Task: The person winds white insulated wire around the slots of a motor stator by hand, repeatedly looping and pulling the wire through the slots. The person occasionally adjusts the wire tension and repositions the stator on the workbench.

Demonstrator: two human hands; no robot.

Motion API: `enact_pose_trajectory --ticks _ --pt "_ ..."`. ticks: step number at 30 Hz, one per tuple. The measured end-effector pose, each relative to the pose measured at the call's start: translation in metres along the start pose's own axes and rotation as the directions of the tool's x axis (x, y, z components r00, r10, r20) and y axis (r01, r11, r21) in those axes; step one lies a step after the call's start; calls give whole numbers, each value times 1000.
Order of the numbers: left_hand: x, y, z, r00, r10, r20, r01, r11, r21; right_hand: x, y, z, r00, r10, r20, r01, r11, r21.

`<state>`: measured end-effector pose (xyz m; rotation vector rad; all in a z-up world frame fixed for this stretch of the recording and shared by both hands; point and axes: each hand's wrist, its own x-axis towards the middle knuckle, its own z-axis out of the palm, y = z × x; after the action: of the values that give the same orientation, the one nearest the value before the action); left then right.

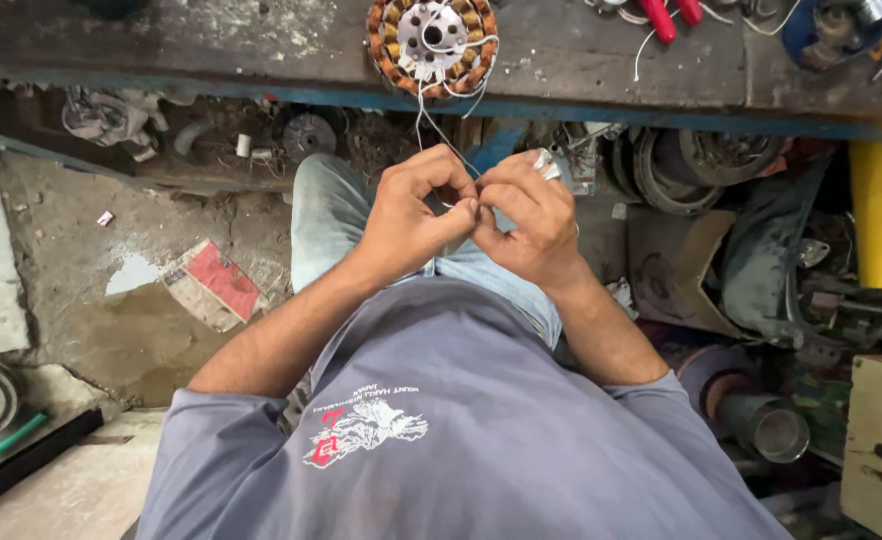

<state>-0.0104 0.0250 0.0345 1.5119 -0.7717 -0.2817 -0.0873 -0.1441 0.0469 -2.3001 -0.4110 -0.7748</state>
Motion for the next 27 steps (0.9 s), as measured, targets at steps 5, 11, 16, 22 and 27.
enact_pose_trajectory --ticks 5,11,16,22,27 --pt "-1 -1 6 998 51 -46 -51 999 -16 -9 2 9 981 179 -73 -152 948 280" --pt "-5 -9 9 997 -51 -62 42 990 -136 -26 11 23 922 385 -35 -272 710 650" --pt "-8 -13 8 994 -81 -76 65 978 -197 -29 7 30 863 506 14 -321 526 787" --pt "-11 -18 6 989 -114 -90 93 973 -213 -21 1 23 950 286 -125 -210 882 422" --pt "-14 -22 7 991 -51 -121 32 988 -148 -21 2 23 967 231 -108 -177 914 366"
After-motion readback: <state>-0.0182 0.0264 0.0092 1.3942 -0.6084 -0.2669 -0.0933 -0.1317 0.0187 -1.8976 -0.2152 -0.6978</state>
